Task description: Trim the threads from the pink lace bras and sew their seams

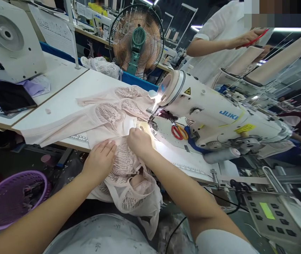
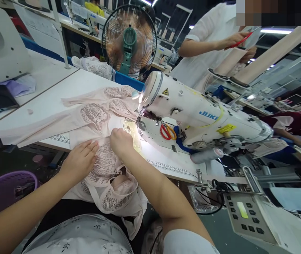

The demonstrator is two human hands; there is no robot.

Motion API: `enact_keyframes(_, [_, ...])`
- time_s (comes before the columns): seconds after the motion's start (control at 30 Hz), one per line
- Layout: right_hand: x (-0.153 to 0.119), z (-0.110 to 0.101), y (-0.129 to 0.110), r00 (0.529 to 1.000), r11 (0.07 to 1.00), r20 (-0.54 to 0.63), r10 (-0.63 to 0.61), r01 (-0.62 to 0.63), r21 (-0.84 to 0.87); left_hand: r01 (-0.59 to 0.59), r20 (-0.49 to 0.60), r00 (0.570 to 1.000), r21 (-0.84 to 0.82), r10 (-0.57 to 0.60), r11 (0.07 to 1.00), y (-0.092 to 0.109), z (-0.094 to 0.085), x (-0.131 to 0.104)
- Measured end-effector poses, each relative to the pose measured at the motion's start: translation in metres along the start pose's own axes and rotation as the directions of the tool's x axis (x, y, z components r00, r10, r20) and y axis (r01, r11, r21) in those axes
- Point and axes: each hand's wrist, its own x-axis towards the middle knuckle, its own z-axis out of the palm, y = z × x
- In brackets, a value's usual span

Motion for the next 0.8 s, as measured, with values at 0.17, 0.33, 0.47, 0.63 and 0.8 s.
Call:
enact_keyframes(0.17, [-0.005, -0.002, 0.020, 0.998, 0.988, -0.003, 0.065, -0.064, 0.143, -0.013, 0.002, 1.000, 0.029, 0.013, 0.999, 0.001, 0.000, -0.001])
enact_keyframes(0.33, [-0.012, 0.001, 0.020, 0.999, 0.977, -0.033, 0.035, -0.027, 0.210, -0.016, 0.045, 0.999, 0.039, 0.014, 0.999, 0.002, -0.007, 0.000])
enact_keyframes(0.47, [-0.015, 0.016, 0.004, 0.998, 0.980, -0.068, -0.011, 0.024, 0.199, 0.029, 0.120, 0.992, 0.027, -0.032, 0.999, 0.005, -0.007, 0.013])
enact_keyframes(0.63, [-0.016, 0.031, 0.000, 0.994, 0.978, -0.112, -0.003, 0.026, 0.205, -0.059, 0.138, 0.988, -0.043, 0.065, 0.997, 0.009, 0.011, 0.024])
enact_keyframes(0.8, [-0.006, 0.031, 0.007, 0.987, 0.957, -0.112, 0.119, -0.084, 0.277, -0.108, 0.106, 0.988, -0.083, 0.116, 0.991, 0.011, 0.023, 0.022])
